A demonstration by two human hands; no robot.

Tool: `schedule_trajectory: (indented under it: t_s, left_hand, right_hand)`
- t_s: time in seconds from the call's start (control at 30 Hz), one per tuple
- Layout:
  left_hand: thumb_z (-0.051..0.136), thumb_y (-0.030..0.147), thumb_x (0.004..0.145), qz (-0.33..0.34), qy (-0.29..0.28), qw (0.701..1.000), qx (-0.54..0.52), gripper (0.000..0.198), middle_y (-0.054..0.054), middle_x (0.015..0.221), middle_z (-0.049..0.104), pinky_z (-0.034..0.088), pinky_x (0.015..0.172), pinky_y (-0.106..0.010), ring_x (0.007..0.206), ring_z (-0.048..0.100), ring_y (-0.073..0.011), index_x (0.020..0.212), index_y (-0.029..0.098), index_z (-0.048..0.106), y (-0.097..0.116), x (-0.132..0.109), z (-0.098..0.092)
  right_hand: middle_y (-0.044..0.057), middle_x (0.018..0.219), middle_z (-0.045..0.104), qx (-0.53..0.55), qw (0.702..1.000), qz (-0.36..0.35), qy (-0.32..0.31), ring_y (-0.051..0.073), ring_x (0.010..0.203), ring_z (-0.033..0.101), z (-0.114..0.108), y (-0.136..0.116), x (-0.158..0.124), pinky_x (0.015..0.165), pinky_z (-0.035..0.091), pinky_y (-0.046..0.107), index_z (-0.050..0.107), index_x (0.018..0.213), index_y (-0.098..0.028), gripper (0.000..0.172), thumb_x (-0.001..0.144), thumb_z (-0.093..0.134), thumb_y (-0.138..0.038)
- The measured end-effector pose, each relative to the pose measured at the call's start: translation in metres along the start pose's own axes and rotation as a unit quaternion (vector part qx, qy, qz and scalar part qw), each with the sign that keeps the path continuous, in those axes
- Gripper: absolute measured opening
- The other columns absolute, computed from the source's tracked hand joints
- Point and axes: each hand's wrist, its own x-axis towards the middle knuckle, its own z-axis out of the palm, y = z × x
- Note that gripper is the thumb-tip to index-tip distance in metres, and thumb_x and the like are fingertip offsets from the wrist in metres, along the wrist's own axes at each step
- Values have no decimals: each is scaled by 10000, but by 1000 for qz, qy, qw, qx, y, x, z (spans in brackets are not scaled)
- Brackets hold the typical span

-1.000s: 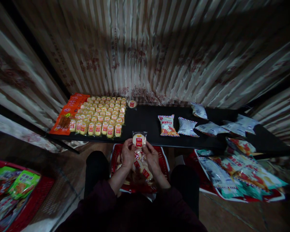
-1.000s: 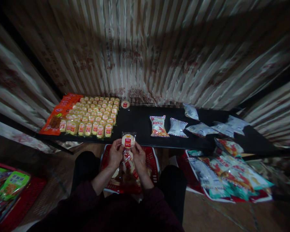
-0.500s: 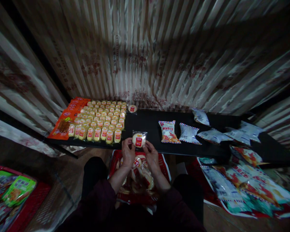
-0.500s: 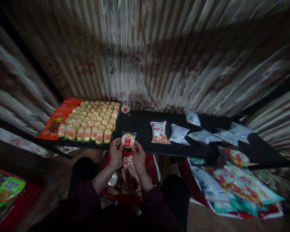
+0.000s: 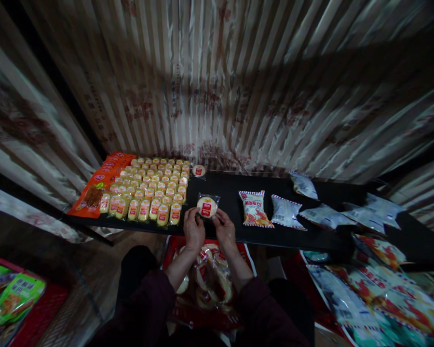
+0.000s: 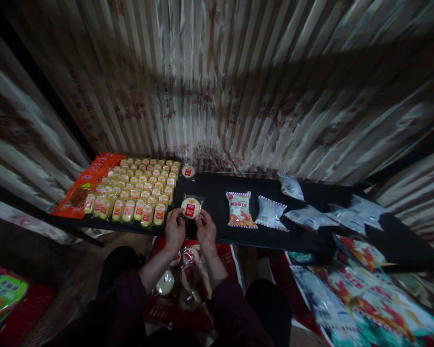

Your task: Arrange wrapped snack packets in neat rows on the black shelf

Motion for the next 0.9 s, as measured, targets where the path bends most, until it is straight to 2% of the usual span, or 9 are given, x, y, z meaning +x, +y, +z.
schedule_trajectory:
  t_s: [0.53, 0.9]
  left_hand:
    - [445, 3, 747, -1, 11, 999, 37, 418, -127, 1195, 619, 417, 1069, -360, 1173, 549, -206, 1099, 115, 641, -4, 24, 16]
    - [461, 24, 749, -9, -14, 998, 66, 447, -149, 1299, 577, 372, 1114, -358, 1258, 503, -215, 1154, 103, 633, 1, 44, 23]
  right_hand:
    - [71, 951, 721, -30, 1000, 5, 5, 215, 885, 666, 17, 7, 33, 833, 522, 353, 656, 1043, -175, 416, 665, 607, -342]
    - [58, 905, 707, -66, 998, 4, 19, 206, 819, 642, 29, 3, 58, 798, 509, 338, 666, 1034, -173, 428, 662, 587, -370]
